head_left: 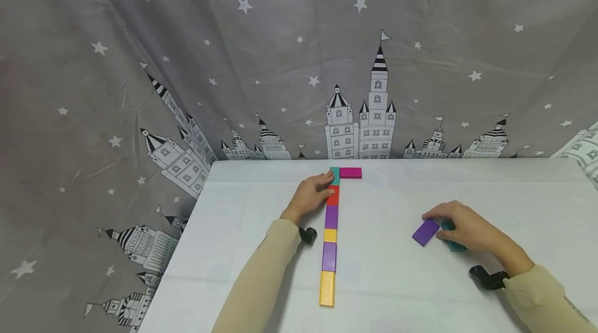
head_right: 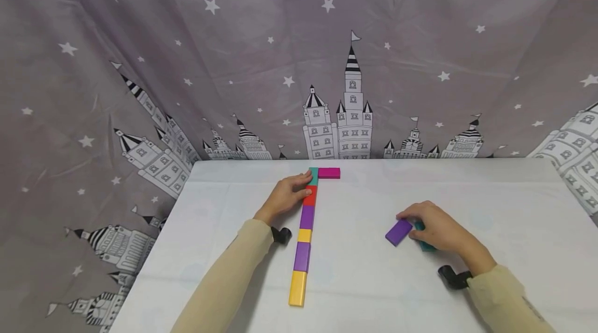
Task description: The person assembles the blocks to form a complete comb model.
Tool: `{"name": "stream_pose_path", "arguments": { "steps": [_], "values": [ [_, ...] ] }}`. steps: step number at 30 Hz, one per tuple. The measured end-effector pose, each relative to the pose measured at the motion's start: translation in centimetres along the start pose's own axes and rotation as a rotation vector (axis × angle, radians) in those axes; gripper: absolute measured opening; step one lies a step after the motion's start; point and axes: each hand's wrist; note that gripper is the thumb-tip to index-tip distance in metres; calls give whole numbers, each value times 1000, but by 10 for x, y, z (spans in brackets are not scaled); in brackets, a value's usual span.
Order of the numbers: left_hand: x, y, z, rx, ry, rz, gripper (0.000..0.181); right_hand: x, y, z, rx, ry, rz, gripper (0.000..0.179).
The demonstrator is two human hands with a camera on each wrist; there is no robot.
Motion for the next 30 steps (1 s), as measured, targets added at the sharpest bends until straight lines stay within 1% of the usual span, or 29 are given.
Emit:
{"name": "stream_pose_path", "arguments": {
  "steps": [4, 8, 11, 21, 30],
  "values": [
    [0, 0, -1, 0, -5, 0, 49, -1, 1, 0, 31, -5, 7, 35],
    [1, 1, -1, 4, -10, -8, 49, -2, 3, 1, 28, -13, 21, 33],
    [1, 2, -1, 4, -10, -8, 49, -2, 4, 1, 26, -17, 14, 32],
    [1, 2, -1, -7, -14, 2, 49, -7, 5, 8, -1, -24, -67, 33],
    [1, 2, -2, 3, -8, 3, 50, -25, 1, 20, 3, -1, -150, 31]
  ]
}}
Point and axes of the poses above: each hand's wrist, its own x-axis away from the middle knuckle, its own y-axis out of the back of the hand, z = x × y, and after that the axes turned 10 degrees about x, right-handed
